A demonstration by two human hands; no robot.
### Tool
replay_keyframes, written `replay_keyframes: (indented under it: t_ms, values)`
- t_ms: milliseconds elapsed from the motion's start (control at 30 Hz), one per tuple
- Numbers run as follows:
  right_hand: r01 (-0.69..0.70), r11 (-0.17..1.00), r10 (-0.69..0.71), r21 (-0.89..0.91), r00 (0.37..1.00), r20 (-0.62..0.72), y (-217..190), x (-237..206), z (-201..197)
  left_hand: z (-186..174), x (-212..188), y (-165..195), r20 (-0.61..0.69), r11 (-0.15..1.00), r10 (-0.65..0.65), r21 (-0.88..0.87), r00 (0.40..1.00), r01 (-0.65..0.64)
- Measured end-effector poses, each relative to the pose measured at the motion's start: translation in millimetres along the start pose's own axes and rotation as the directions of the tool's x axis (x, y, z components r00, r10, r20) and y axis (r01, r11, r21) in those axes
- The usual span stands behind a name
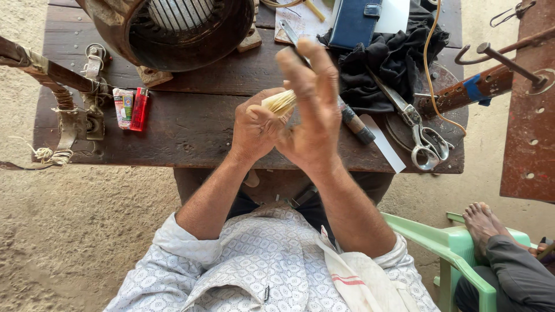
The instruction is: The person uses a knife to cut white plastic sheets into smaller rectangular pieces on a wooden workbench. They then gather the cut pieces, fan them out, and use scissors to trim a larger sheet.
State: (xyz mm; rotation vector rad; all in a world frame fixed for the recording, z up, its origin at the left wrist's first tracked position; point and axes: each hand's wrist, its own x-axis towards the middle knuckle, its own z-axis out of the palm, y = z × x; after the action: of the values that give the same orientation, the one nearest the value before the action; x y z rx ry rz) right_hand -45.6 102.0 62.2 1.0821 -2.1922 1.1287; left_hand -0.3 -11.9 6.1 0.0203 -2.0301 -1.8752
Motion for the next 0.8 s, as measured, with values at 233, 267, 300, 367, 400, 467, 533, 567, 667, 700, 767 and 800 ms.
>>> replay_keyframes:
  t_ms: [233,267,300,367,400,467,533,567,667,700,767,800]
  values:
    - [-0.166,0.983,0.153,0.078,0.977,0.150,-4.3,-2.7,-0.3,-6.2,1.9,-9.0,-0.018,0.991,-0.126,0.049,0.992,0.127]
    - [-0.157,0.979,0.150,0.133,0.987,0.065,-4.0,-3.2,-0.8,-6.2,0.9,-10.9,-0.042,0.987,-0.133,0.081,0.990,0.136]
    - [-0.135,0.973,0.142,0.187,0.990,-0.023,-4.1,-2.9,0.2,-5.8,1.7,-12.9,-0.067,0.984,-0.133,0.113,0.989,0.140]
    - [-0.097,0.995,0.096,0.020,0.995,0.022,-8.6,-5.3,4.9,-4.4,2.4,-13.7,-0.104,0.984,-0.082,0.149,0.991,0.097]
    - [-0.076,0.995,0.079,-0.067,0.996,0.047,-12.0,-7.3,7.6,-3.1,2.3,-13.8,-0.114,0.988,-0.031,0.149,0.993,0.048]
    - [-0.160,0.984,0.156,0.074,0.986,0.067,-19.7,-12.2,11.5,-1.4,0.5,-12.8,-0.122,0.992,0.027,0.125,0.992,-0.012]
    - [-0.180,0.973,0.172,0.146,0.983,0.067,-22.3,-13.2,11.0,-3.3,-1.8,-7.3,-0.129,0.996,0.043,0.082,0.991,-0.033]
    - [-0.165,0.975,0.158,0.149,0.986,0.058,-23.4,-13.6,8.8,-4.8,-5.0,-3.5,-0.129,0.991,0.077,0.120,0.989,-0.062]
    - [-0.099,0.986,0.102,0.136,0.995,-0.013,-26.4,-10.5,3.5,-6.5,-6.0,4.1,-0.133,0.967,0.190,0.198,0.973,-0.162]
    - [-0.082,0.988,0.087,0.128,0.996,-0.037,-28.3,-9.9,2.1,-5.7,-6.2,5.0,-0.143,0.962,0.214,0.203,0.966,-0.183]
    - [-0.060,0.993,0.060,0.099,0.998,-0.004,-29.0,-6.8,1.3,-4.4,-4.2,3.5,-0.133,0.947,0.232,0.257,0.964,-0.192]
    - [-0.046,0.995,0.045,0.085,0.999,0.010,-28.3,-5.4,1.6,-3.5,-2.0,1.3,-0.113,0.935,0.224,0.304,0.968,-0.181]
